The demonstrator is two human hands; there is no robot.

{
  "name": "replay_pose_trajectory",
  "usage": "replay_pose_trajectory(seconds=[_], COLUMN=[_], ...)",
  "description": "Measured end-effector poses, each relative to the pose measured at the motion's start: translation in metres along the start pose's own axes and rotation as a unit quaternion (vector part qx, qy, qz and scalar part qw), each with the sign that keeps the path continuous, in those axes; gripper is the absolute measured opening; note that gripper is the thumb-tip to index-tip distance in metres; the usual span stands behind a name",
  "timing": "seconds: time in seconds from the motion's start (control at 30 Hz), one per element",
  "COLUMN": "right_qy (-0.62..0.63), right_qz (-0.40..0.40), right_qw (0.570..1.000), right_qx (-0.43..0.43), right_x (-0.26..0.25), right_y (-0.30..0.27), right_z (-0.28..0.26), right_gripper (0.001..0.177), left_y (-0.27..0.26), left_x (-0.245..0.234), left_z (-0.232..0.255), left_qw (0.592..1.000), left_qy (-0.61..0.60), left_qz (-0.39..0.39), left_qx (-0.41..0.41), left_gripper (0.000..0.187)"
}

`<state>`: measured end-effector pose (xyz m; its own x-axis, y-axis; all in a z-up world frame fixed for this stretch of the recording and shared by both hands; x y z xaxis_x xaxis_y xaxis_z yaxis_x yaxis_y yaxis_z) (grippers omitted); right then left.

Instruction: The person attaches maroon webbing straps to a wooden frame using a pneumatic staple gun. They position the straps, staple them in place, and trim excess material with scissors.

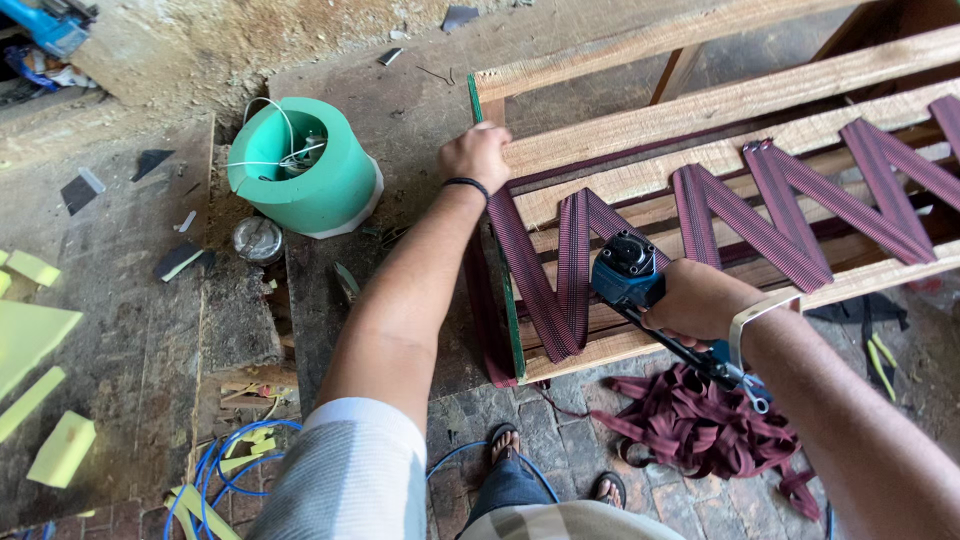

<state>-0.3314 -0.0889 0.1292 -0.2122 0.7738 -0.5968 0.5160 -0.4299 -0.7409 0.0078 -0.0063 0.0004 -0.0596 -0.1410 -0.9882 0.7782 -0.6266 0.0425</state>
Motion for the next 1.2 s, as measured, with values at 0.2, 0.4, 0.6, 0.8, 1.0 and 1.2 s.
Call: replay_pose_trajectory(seconds=[0.2,0.4,0.6,0.8,1.0,1.2], right_qy=[0.022,0.080,0.243,0.257,0.269,0.239], right_qz=[0.002,0.020,0.032,0.066,0.066,0.055], right_qw=[1.000,0.994,0.965,0.958,0.958,0.967], right_qx=[0.004,-0.072,-0.089,-0.105,-0.067,-0.064], right_x=[0.000,0.001,-0.009,-0.013,-0.009,-0.005], right_y=[0.000,-0.016,0.012,0.050,0.054,0.047], right_z=[-0.001,-0.005,-0.062,-0.109,-0.118,-0.133], right_gripper=[0.017,0.031,0.020,0.022,0.015,0.015], left_y=[0.001,0.010,0.009,0.004,-0.001,-0.002], left_x=[-0.020,-0.033,-0.027,-0.037,-0.044,-0.050], left_z=[0.023,0.034,0.033,0.032,0.030,0.028], left_qw=[0.990,0.987,0.987,0.990,0.986,0.986], left_qy=[0.112,0.116,0.088,0.056,0.061,0.049], left_qz=[-0.053,-0.049,-0.019,-0.048,-0.081,-0.096], left_qx=[0.061,0.104,0.131,0.119,0.129,0.125], left_gripper=[0.016,0.019,0.018,0.019,0.018,0.017])
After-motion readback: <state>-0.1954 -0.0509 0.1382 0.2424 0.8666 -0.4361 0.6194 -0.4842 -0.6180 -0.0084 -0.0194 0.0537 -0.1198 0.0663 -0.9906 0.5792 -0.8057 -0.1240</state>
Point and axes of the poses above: each hand's wrist, its own y-axis towards the middle knuckle, its own x-axis out of the palm, z = x × y, the point moved 1 cm from there along y, towards the middle knuckle, and after that the axes turned 8 degrees about y, right-handed, at the moved point
